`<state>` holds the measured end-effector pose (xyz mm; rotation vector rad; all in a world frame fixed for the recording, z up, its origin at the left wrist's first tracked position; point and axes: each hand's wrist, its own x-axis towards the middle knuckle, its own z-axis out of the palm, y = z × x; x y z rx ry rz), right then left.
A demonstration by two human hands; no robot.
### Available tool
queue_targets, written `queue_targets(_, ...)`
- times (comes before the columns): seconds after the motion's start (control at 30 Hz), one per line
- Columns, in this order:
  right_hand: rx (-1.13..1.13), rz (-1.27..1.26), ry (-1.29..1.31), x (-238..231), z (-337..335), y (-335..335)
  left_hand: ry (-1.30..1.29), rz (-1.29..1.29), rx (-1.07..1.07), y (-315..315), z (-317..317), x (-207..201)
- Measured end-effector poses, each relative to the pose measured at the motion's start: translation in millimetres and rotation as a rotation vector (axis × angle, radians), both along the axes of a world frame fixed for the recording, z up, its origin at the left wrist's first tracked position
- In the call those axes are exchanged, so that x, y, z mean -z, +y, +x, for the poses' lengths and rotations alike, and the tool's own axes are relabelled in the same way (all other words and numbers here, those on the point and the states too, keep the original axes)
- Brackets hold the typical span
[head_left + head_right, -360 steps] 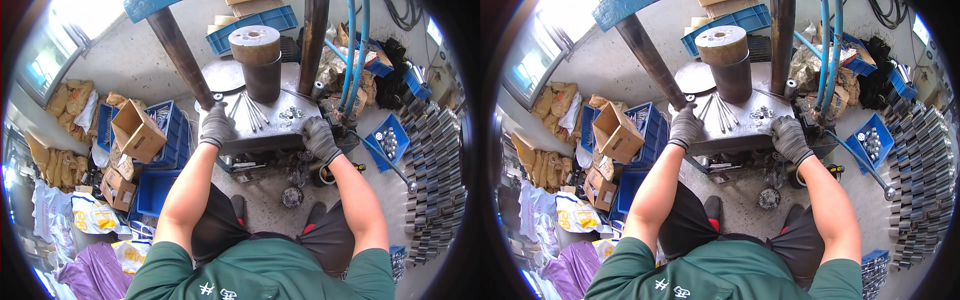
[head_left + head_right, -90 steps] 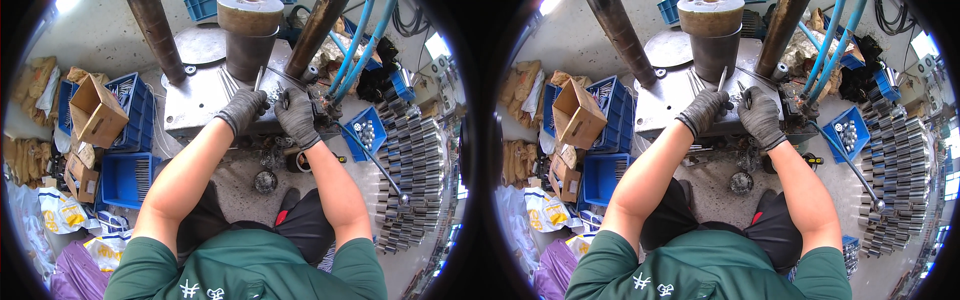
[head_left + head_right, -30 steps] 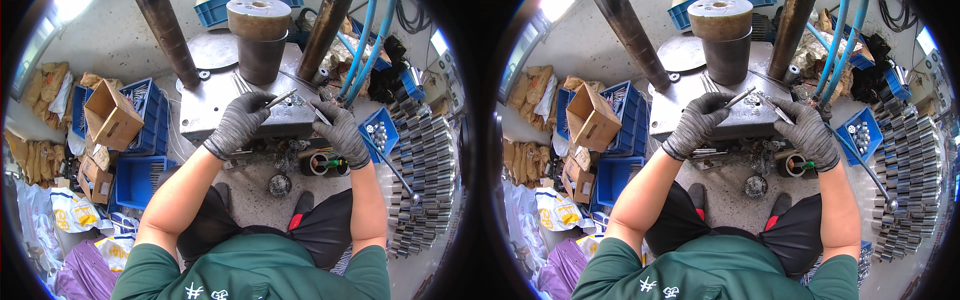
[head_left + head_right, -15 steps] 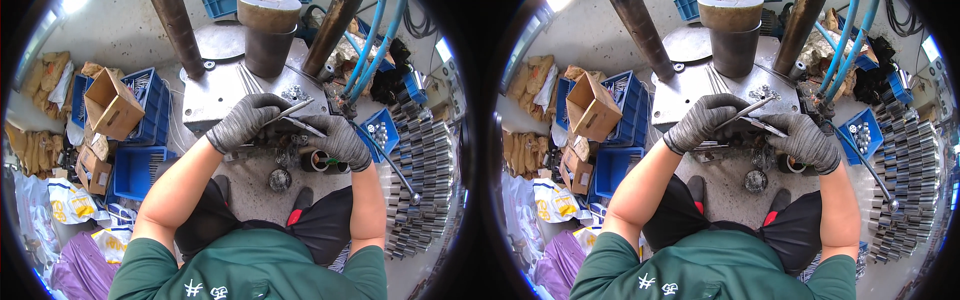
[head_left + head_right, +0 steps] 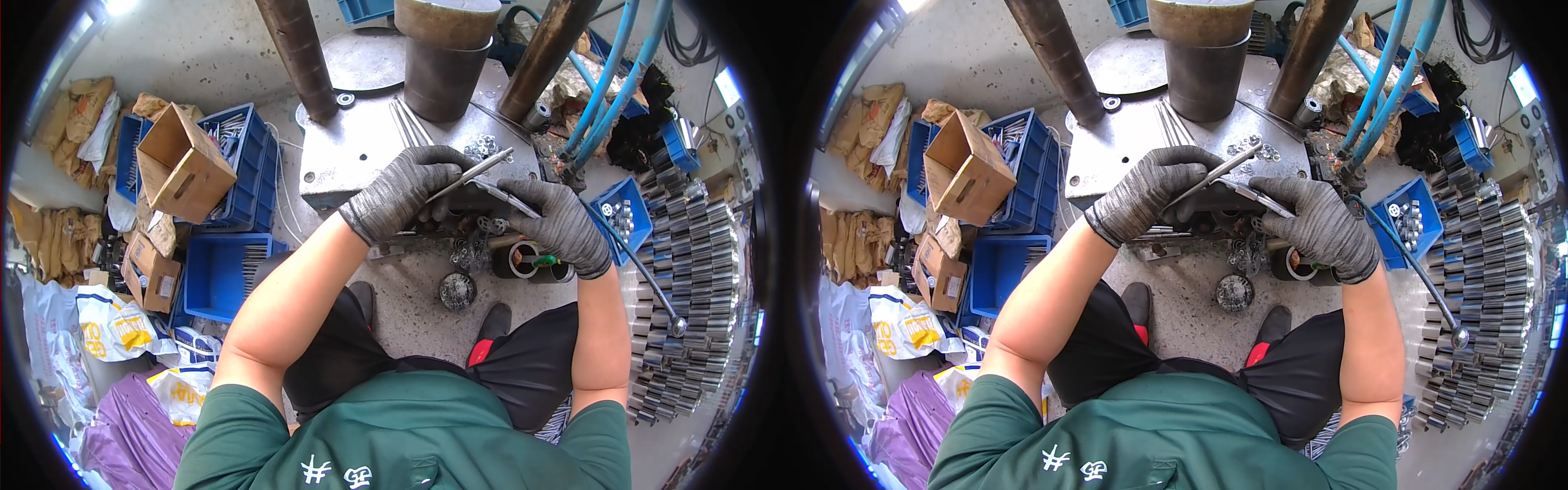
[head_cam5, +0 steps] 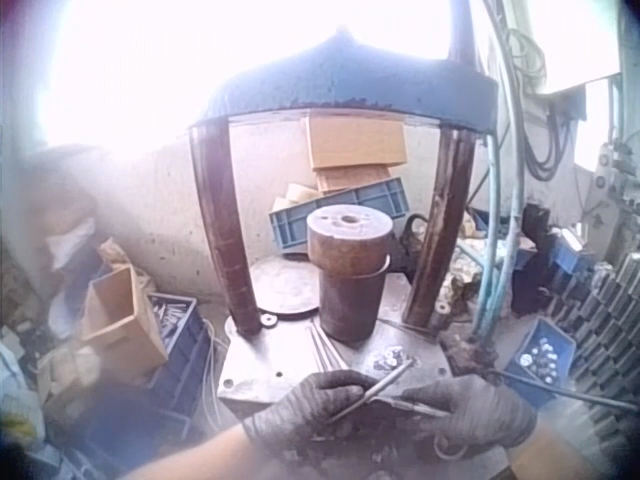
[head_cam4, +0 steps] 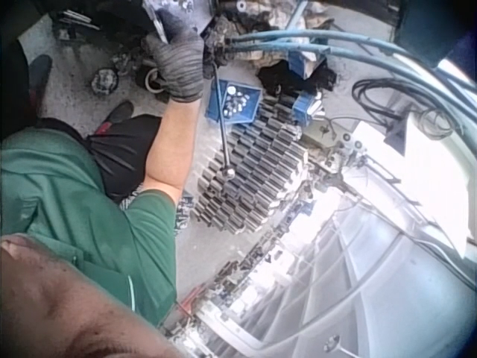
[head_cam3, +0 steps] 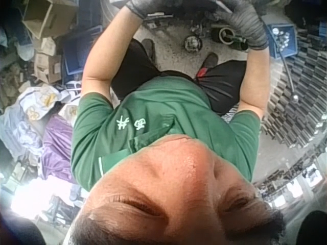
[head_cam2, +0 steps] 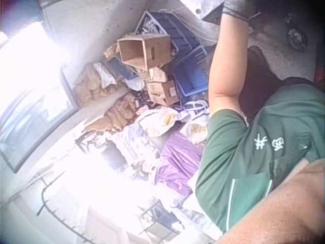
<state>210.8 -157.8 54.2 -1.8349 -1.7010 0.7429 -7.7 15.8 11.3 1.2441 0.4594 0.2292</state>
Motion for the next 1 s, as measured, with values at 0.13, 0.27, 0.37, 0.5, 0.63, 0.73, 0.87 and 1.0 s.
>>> queue_targets(0.13, 0.032, 0.040, -0.020, 4.8, -7.1, 0.6, -0.043, 0.038, -0.030, 4.5, 4.5, 14.3)
queue_targets(0.27, 0.028, 0.128, -0.124, 14.7, -9.2, 1.1, -0.069, -0.103, -0.022, 2.9, 4.3, 5.4)
queue_targets(0.37, -0.029, 0.077, 0.010, 8.1, -8.2, 3.1, -0.084, -0.131, -0.013, 3.6, 2.6, 4.4)
queue_targets(0.5, 0.000, -0.031, 0.052, 9.8, -4.6, 2.8, -0.166, -0.209, 0.056, 7.6, -1.8, 5.6)
queue_targets(0.63, -0.006, 0.121, 0.116, 36.2, 2.3, 0.7, -0.150, -0.219, -0.012, 6.0, 7.5, 13.4)
queue_targets(0.73, 0.010, -0.096, 0.569, 20.6, 4.8, -6.7, -0.150, -0.246, 0.017, 13.0, 4.6, 16.0)
queue_targets(0.87, 0.027, -0.202, 1.021, 18.2, -0.3, -9.9, -0.037, -0.012, -0.082, 17.8, 3.5, 11.1)
queue_targets(1.0, 0.205, -0.085, 0.888, 27.5, 8.1, -5.0, 0.201, 0.333, -0.229, 35.3, -2.2, 11.9)
